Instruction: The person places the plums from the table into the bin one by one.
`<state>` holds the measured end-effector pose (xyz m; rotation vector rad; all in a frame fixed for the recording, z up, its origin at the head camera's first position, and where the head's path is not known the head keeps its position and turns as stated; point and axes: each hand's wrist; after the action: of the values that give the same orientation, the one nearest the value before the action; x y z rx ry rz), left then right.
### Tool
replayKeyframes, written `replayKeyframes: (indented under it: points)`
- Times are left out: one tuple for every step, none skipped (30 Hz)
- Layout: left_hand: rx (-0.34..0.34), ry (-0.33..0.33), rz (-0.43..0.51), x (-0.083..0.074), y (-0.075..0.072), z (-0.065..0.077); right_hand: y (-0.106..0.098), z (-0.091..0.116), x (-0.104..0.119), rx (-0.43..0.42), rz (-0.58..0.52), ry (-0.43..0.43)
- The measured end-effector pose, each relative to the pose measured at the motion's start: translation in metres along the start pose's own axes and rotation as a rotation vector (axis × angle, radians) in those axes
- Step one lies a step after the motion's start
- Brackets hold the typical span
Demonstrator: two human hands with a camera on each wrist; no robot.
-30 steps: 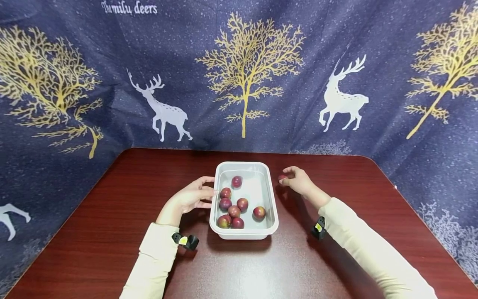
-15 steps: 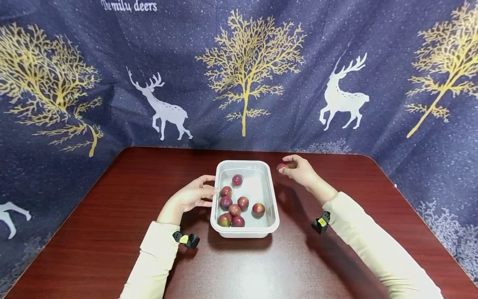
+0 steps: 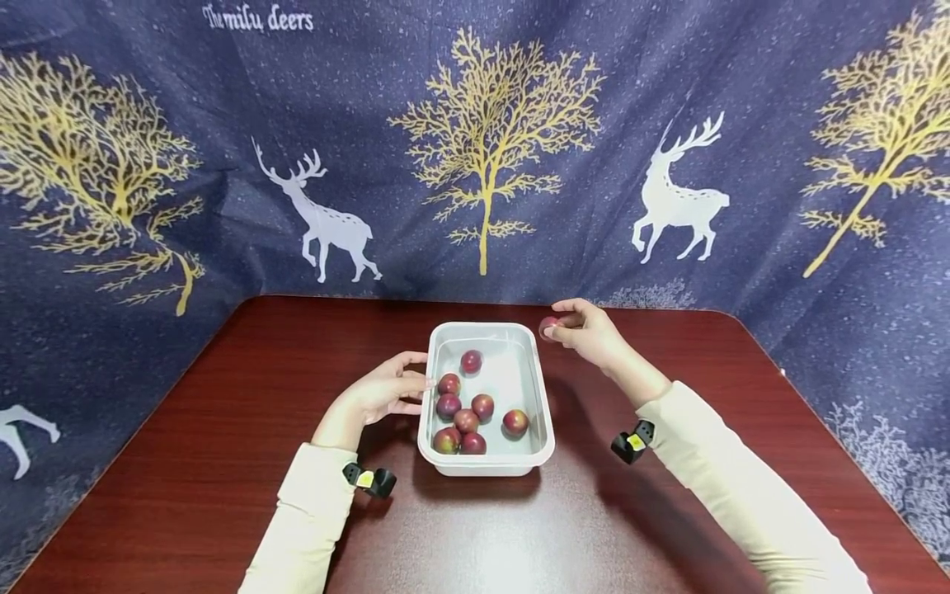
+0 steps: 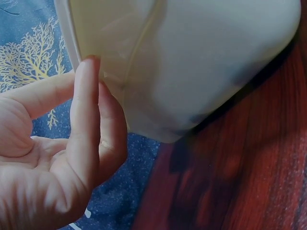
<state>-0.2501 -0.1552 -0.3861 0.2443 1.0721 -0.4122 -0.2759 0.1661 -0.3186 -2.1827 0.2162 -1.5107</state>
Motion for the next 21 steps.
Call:
replayKeyframes:
  points:
    - [0.0,-0.002,0.001,0.0,0.0,0.0,0.002,0.0,0.001,0.0,0.006,-0.006]
    - [0.001,-0.003,0.002,0.001,0.0,0.0,0.003,0.0,0.002,-0.001,0.009,-0.013]
    - [0.003,-0.004,0.004,0.001,0.0,0.0,0.005,0.0,0.003,-0.001,0.011,-0.018]
    - [0.003,-0.006,0.005,0.001,0.001,0.001,0.007,0.0,0.005,0.001,0.006,-0.021]
    - [0.005,-0.006,0.006,0.001,0.001,0.001,0.009,0.0,0.006,0.004,0.001,-0.026]
    - [0.005,-0.007,0.008,0.001,0.001,0.002,0.012,0.0,0.007,0.007,-0.004,-0.027]
    - [0.006,-0.008,0.009,0.0,0.002,0.002,0.014,0.0,0.008,0.009,-0.005,-0.029]
    - [0.006,-0.008,0.011,0.0,0.002,0.002,0.016,0.0,0.01,0.01,-0.007,-0.035]
    - [0.007,-0.008,0.013,0.0,0.002,0.003,0.019,0.0,0.011,0.014,-0.004,-0.042]
    - [0.008,-0.006,0.012,-0.001,0.002,0.003,0.021,0.001,0.012,0.018,0.0,-0.047]
    - [0.008,-0.007,0.012,-0.001,0.002,0.003,0.024,0.001,0.013,0.021,0.005,-0.055]
    - [0.009,-0.004,0.012,-0.001,0.002,0.003,0.027,0.001,0.014,0.026,0.008,-0.062]
    - [0.009,-0.004,0.012,-0.002,0.002,0.004,0.029,0.002,0.015,0.032,0.012,-0.072]
    - [0.008,-0.003,0.013,-0.002,0.002,0.004,0.031,0.002,0.016,0.041,0.011,-0.078]
    - [0.007,-0.003,0.012,-0.002,0.003,0.004,0.033,0.003,0.016,0.049,0.012,-0.081]
    - [0.006,-0.003,0.012,-0.002,0.003,0.004,0.036,0.003,0.017,0.057,0.007,-0.082]
    - [0.004,-0.005,0.014,-0.003,0.003,0.004,0.038,0.003,0.017,0.064,0.004,-0.089]
    - [0.003,-0.006,0.014,-0.003,0.003,0.004,0.04,0.003,0.017,0.073,0.003,-0.093]
    - [0.001,-0.008,0.015,-0.003,0.003,0.004,0.042,0.002,0.017,0.082,0.003,-0.1]
    - [0.002,-0.006,0.012,-0.003,0.004,0.004,0.044,0.002,0.017,0.087,0.003,-0.106]
    - [0.001,-0.007,0.014,-0.003,0.004,0.004,0.047,0.002,0.016,0.094,0.003,-0.112]
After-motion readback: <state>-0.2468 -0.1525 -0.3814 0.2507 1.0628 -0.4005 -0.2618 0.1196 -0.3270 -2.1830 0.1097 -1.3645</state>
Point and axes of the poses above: each hand's wrist, its own z-axis away from the middle knuckle, its own y-axis out of the palm, x = y × z, and after that the axes turned 15 degrees about -y, right-handed
